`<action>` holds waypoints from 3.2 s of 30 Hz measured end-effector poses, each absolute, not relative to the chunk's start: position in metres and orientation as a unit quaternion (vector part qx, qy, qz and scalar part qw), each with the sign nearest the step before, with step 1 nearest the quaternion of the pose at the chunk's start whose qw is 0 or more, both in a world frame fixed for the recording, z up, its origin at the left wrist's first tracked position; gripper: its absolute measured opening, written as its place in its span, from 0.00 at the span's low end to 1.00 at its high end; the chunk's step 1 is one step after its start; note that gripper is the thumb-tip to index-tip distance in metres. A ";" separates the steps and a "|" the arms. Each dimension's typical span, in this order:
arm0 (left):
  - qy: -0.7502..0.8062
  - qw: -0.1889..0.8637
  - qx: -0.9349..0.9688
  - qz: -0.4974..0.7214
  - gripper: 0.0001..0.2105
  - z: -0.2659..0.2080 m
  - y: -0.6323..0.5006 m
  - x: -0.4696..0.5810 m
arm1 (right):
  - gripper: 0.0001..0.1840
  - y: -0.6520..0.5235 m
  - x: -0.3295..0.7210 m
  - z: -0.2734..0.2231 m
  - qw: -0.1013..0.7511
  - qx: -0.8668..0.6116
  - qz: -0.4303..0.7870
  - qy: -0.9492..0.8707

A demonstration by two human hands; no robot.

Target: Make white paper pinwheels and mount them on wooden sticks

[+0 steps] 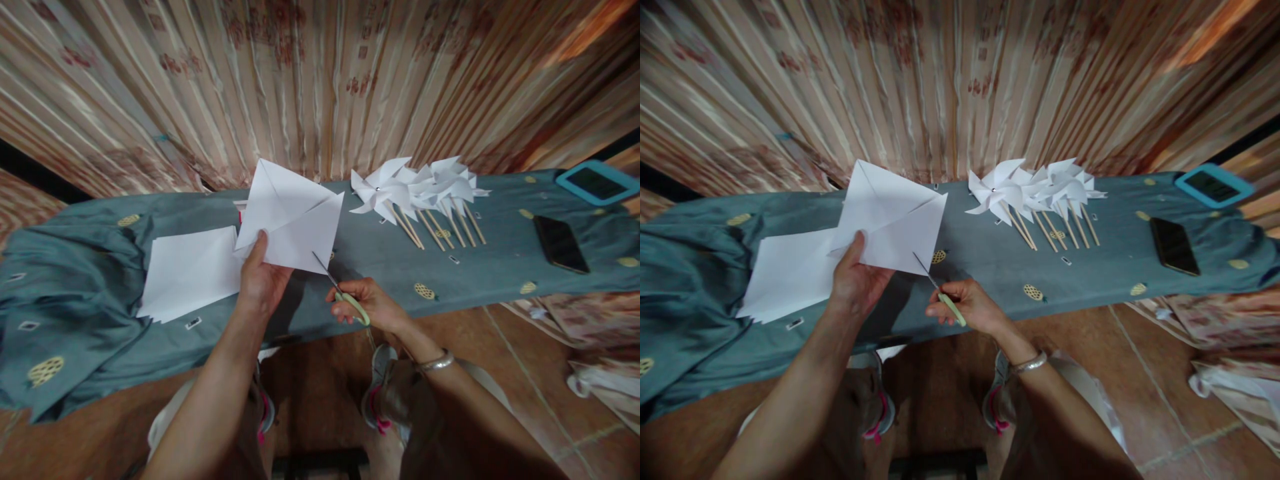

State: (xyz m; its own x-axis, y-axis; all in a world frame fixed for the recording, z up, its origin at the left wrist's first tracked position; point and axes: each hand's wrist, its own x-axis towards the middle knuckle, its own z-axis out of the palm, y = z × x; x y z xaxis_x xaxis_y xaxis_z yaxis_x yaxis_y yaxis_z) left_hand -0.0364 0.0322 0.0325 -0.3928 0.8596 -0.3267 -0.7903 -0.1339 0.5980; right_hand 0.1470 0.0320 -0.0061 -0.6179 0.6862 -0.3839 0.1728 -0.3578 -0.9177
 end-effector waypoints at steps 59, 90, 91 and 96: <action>0.379 0.598 0.078 0.702 0.12 0.020 0.026 -0.023 | 0.24 0.032 0.146 -0.005 0.229 -0.390 0.698 -0.555; 0.366 0.602 0.091 0.704 0.12 0.016 0.023 -0.019 | 0.31 0.034 0.142 -0.001 0.236 -0.422 0.699 -0.527; 0.367 0.603 0.090 0.703 0.12 0.016 0.023 -0.018 | 0.31 0.034 0.142 -0.001 0.237 -0.424 0.697 -0.528; 0.374 0.604 0.098 0.697 0.12 0.016 0.023 -0.019 | 0.29 0.033 0.142 -0.001 0.239 -0.427 0.695 -0.526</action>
